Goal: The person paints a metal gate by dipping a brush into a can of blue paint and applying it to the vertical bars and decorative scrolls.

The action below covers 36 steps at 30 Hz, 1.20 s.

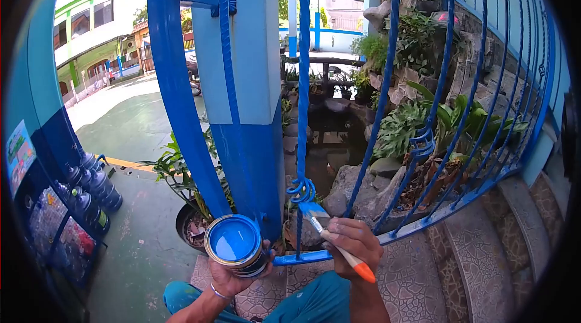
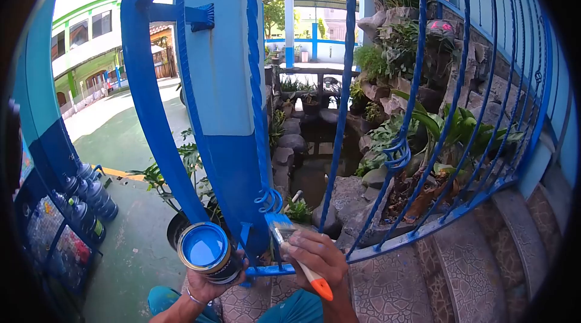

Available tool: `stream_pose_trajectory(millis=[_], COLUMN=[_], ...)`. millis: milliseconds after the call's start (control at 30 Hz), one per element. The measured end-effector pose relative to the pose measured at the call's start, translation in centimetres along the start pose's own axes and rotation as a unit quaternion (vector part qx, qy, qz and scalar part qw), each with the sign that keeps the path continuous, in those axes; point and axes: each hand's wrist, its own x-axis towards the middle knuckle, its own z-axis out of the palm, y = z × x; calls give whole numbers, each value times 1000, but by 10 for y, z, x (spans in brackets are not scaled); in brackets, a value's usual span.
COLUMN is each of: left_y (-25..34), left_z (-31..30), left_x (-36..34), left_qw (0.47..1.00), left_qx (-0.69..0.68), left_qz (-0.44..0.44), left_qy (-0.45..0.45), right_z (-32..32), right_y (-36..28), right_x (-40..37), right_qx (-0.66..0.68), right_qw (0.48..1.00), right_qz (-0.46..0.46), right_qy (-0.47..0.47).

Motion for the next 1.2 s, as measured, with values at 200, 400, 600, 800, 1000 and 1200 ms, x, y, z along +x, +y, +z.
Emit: stream_pose_trajectory(millis=[200, 400, 600, 800, 1000, 1200], left_y=[4, 7, 4, 3, 2, 0], left_z=[3, 1, -23, -33, -44, -46], left_x=[8, 12, 19, 17, 19, 17], left_qw=[999, 999, 997, 992, 998, 998], left_qx=[-14, -13, 6, -49, -22, -27], left_qz=[-31, -35, -49, -48, -46, -44], left_qy=[-15, -22, -64, -108, -25, -39], right_z=[9, 3, 24, 81, 101, 89], right_y=[9, -33, -67, -59, -50, -51], right_x=[22, 17, 90, 110, 102, 91], right_qx=[-63, 143, 183, 106, 25, 78], right_qw=[996, 981, 923, 899, 877, 909], right_qz=[-45, 112, 337, 337, 274, 328], right_qy=[-35, 65, -27, -260, -395, -244])
